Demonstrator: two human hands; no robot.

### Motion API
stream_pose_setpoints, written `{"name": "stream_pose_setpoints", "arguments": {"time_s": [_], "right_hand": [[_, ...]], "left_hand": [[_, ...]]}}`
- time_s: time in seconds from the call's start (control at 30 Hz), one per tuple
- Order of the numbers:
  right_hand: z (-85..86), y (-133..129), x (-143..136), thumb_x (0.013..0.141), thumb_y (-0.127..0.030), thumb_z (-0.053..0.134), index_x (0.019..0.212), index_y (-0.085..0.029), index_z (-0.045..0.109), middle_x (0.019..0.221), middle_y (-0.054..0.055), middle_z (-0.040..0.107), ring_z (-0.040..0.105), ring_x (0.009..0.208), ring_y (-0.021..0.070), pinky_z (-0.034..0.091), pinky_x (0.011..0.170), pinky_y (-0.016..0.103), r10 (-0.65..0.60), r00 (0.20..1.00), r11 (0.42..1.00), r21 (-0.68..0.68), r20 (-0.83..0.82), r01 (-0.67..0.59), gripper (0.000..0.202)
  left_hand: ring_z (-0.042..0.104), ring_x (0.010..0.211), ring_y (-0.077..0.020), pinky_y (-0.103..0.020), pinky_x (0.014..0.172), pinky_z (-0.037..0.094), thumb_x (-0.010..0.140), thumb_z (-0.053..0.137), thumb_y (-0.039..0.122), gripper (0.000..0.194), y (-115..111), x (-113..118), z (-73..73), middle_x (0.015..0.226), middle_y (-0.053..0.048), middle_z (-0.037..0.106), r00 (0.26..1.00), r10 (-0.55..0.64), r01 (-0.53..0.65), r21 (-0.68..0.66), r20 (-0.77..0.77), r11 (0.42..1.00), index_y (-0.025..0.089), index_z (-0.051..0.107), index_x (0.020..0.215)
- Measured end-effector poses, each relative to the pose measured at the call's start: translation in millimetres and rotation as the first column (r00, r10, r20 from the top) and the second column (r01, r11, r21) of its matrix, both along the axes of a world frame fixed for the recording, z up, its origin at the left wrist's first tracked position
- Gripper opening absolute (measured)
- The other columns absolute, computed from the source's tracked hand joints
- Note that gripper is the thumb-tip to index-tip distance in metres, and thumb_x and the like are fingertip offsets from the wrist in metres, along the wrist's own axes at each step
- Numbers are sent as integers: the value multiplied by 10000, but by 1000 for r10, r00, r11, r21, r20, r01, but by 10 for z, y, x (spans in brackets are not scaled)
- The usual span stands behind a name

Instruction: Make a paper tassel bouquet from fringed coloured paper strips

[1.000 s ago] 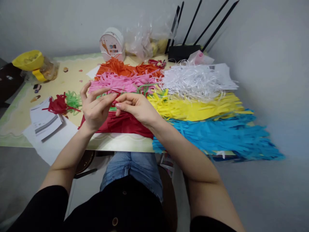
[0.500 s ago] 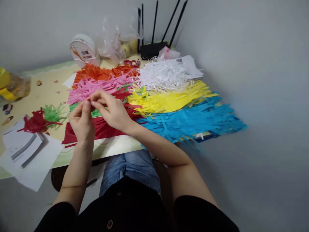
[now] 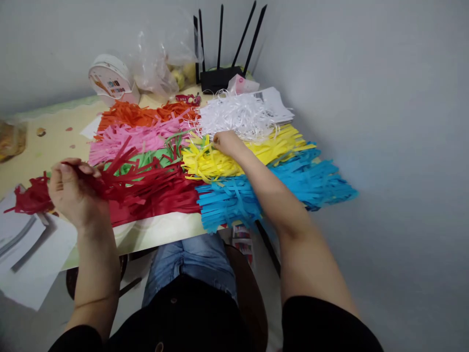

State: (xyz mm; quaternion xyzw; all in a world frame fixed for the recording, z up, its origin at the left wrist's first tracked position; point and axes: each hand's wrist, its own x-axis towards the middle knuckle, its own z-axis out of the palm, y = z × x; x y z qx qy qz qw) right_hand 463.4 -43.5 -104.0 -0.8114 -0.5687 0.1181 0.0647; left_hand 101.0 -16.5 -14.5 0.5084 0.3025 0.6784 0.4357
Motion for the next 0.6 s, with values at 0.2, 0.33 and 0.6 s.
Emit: {"name": "stream_pose_setpoints", "arguments": {"time_s": [0.2, 0.33, 0.6], "right_hand": [[-90, 111, 19, 950, -199, 593, 1231, -77, 807, 1230, 208, 805, 739, 1134, 271, 474, 935, 292, 44, 998, 999, -20, 39, -44, 374], [-89, 140, 80, 949, -166, 559, 1305, -80, 771, 1224, 186, 810, 737, 1108, 263, 480, 936, 287, 63, 996, 998, -9, 63, -63, 423], [-92, 185, 76, 981, -158, 532, 1299, -79, 775, 1277, 231, 784, 721, 1207, 317, 464, 986, 325, 180, 977, 983, -42, 113, -176, 408]], "left_hand": [[572, 583, -69, -227, 701, 566, 835, 897, 518, 350, -43, 85, -129, 664, 47, 633, 991, -130, 129, -70, -20, 989, 206, 739, 820], [577, 586, -66, -200, 660, 547, 840, 897, 518, 343, -50, 76, -142, 655, 38, 619, 982, -186, 181, -94, -45, 979, 209, 749, 826], [541, 603, -88, -227, 668, 528, 852, 852, 585, 376, -36, 49, -213, 668, 35, 613, 976, -137, 118, -115, -170, 986, 220, 759, 848]]}}
